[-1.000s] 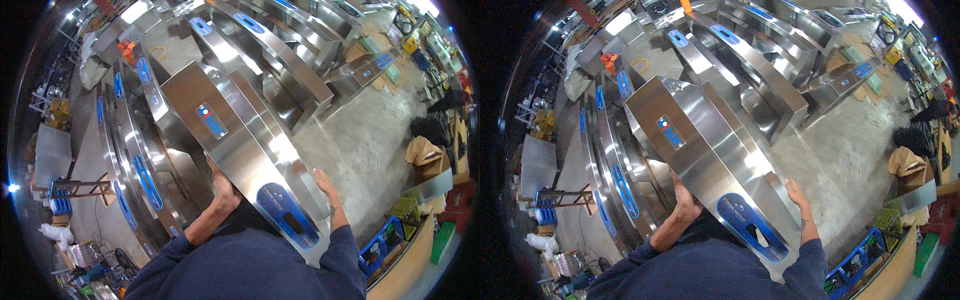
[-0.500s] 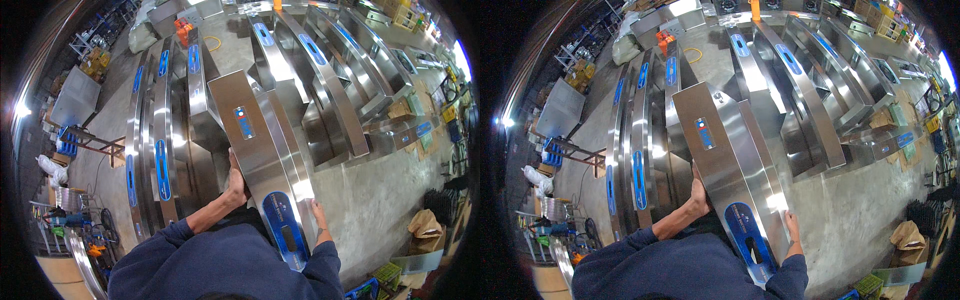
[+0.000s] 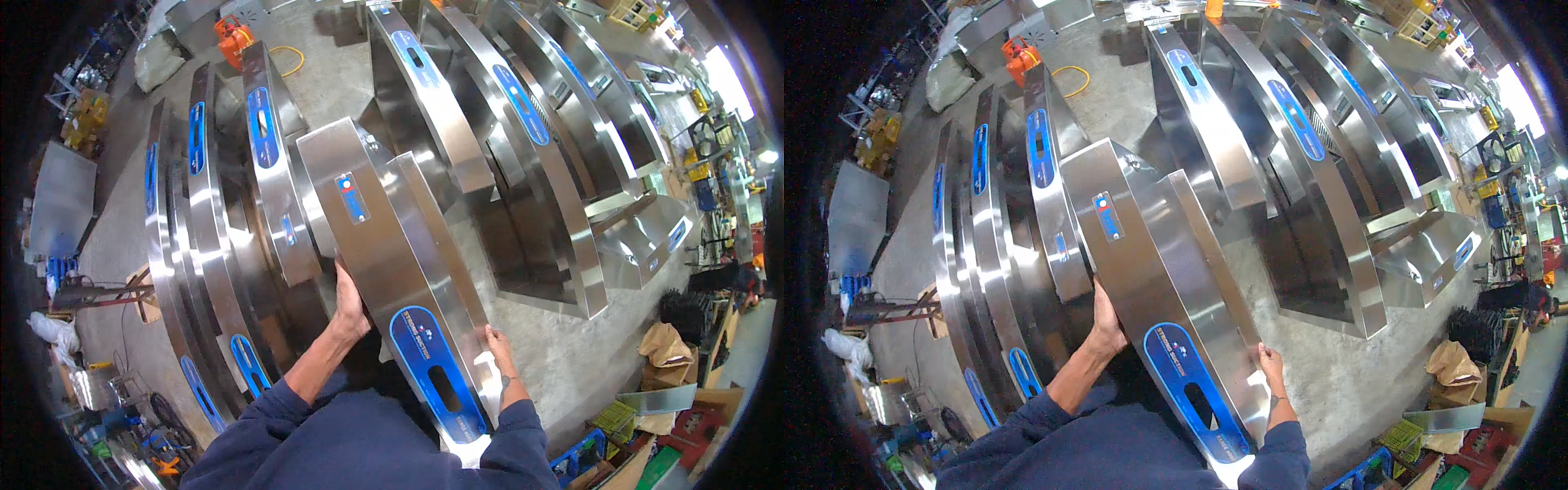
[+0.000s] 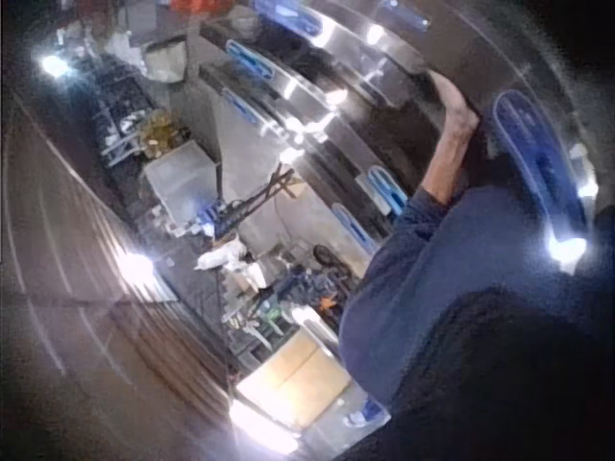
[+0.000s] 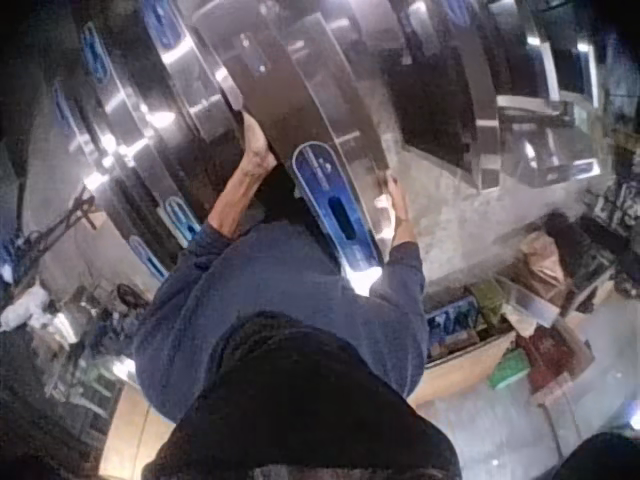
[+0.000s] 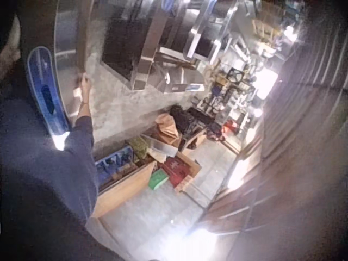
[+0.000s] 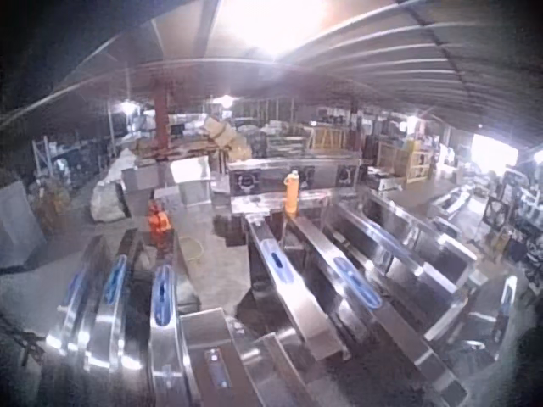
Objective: The person wipes a stainless steel range hood with a cloth, then uses an angle grinder with a polishing pad to smooth the surface. They change the grinding disc and continue polishing the metal.
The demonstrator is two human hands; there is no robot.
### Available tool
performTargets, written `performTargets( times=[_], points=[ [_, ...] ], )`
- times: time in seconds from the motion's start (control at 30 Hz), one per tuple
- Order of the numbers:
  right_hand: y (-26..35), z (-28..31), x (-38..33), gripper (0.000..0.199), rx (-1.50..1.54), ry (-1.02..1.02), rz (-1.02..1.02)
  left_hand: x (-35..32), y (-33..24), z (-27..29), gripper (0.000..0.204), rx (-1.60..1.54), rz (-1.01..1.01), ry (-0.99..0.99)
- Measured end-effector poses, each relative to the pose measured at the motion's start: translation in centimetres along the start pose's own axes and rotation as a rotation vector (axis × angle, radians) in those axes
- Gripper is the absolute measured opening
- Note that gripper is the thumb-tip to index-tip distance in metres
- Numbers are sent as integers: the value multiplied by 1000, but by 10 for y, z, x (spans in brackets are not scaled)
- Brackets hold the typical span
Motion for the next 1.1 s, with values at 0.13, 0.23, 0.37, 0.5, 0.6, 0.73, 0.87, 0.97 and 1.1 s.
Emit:
performTargets(
  times=[0.13,0.23,0.37,0.5,0.6,0.73,0.87,0.97,1.1],
  points=[
    [65,-45,23,68,-34,-12,-7,61,-69,-9,70,60,-35,-47],
    [98,-83,65,67,-174,-23,43,112,-116,-16,69,173,-167,-32],
    [142,-137,110,61,-231,-36,47,188,-165,-1,59,396,-242,-163],
    [194,-182,144,52,-201,-64,19,247,-201,6,66,444,-257,-186],
    [216,-203,165,46,-129,-56,67,283,-213,13,68,431,-303,-194],
    [196,-230,227,38,-39,20,24,356,-217,36,68,487,-290,-153],
    [223,-239,245,37,-188,8,-21,385,-222,58,73,456,-269,-83],
    [229,-245,252,47,-248,-8,-56,399,-225,77,71,431,-271,-40],
    [212,-250,268,62,-162,119,-156,414,-215,77,68,474,-231,-47]
  ],
)
Point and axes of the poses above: each hand's wrist, its own x-axis towards the middle knuckle, its own z-axis out of the back of the hand, y = z × x, the point moved 2 cm from there along x, towards the middle knuckle, and after that the axes turned 2 degrees about x, right-handed, at the moved point
